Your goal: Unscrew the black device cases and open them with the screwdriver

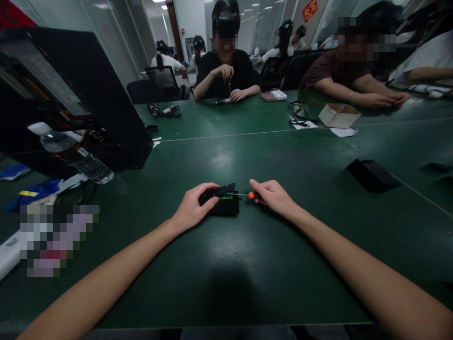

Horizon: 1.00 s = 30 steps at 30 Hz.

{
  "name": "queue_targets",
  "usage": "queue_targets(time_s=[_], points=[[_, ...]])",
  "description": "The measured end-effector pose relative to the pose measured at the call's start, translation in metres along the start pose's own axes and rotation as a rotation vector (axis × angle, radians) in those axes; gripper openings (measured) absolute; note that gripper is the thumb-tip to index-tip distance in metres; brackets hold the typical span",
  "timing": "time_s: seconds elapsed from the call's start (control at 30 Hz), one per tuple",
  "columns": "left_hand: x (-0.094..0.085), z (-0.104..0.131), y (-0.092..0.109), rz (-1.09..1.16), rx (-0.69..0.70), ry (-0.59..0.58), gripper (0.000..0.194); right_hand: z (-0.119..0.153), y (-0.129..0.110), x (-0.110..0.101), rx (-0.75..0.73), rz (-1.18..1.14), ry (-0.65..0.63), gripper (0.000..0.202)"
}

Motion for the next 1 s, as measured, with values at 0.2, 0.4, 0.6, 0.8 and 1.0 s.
queue_targets(time_s=[0.2,0.4,0.6,0.8,1.0], points=[[-0.002,0.0,-0.003,0.027,-0.029,0.034,0.033,0.001,-0.003,0.002,0.0,-0.021,0.008,0.076],[-0.007,-0.002,-0.008,0.098,-0.113,0.124,0.035,-0.001,0.0,-0.001,0.067,-0.082,0.052,0.077],[-0.006,-0.004,-0.011,0.121,-0.161,0.128,0.039,0.0,0.0,0.002,-0.02,-0.101,0.059,0.068],[-0.007,-0.005,-0.022,0.176,-0.199,0.167,0.041,0.006,-0.016,0.016,-0.071,-0.144,-0.047,0.057],[-0.009,-0.006,-0.023,0.174,-0.228,0.181,0.043,0.011,-0.021,0.02,-0.007,-0.272,-0.03,0.055]])
Point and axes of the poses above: each hand's wrist, its own z-axis away from the middle knuckle, its own x-axis out of the palm, y = z × x, the point moved 6 cm from there along -z, towards the middle knuckle, and after that the axes turned 2 degrees about -x, right-handed, at the moved point
